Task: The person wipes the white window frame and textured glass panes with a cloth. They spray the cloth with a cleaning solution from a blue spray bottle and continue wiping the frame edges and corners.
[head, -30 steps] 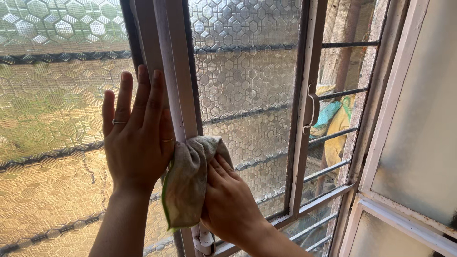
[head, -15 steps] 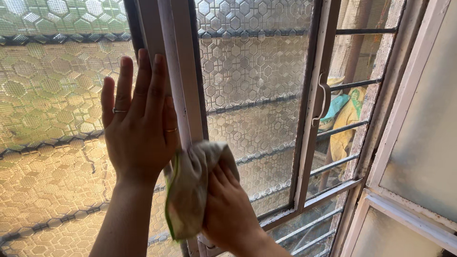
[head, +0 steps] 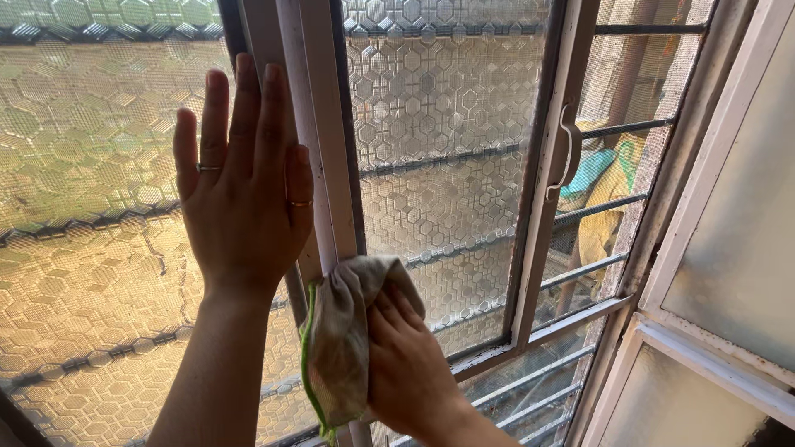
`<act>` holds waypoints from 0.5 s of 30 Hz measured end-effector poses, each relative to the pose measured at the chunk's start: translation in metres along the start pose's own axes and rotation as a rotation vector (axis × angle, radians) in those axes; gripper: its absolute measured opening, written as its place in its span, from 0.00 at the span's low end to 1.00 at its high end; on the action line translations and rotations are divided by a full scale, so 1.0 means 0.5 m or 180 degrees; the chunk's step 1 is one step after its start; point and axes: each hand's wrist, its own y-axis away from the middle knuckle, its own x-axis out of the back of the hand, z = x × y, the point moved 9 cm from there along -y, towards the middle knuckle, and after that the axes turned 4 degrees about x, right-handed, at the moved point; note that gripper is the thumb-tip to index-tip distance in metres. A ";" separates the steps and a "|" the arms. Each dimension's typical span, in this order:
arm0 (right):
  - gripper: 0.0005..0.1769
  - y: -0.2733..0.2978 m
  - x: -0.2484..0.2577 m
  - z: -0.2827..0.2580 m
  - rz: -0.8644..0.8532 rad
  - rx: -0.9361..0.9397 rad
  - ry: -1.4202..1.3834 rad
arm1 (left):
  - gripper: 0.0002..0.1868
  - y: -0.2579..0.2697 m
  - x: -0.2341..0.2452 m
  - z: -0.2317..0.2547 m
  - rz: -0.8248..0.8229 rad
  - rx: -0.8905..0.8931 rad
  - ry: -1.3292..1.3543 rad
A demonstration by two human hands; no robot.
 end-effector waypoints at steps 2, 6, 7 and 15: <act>0.33 0.034 -0.037 -0.006 -0.0043 -0.0033 -0.0154 | 0.28 -0.002 0.003 0.001 0.0015 0.0034 0.0026; 0.29 0.119 -0.105 0.000 -0.0215 -0.0230 -0.0497 | 0.28 -0.002 -0.010 0.001 -0.0173 0.0220 -0.0171; 0.29 0.131 -0.110 -0.003 -0.0223 -0.0243 -0.0576 | 0.29 0.003 -0.018 0.002 -0.0247 0.0320 -0.0264; 0.25 0.149 -0.066 -0.046 -0.0055 -0.0141 -0.0496 | 0.30 0.165 -0.047 0.054 -0.0569 0.1070 0.0044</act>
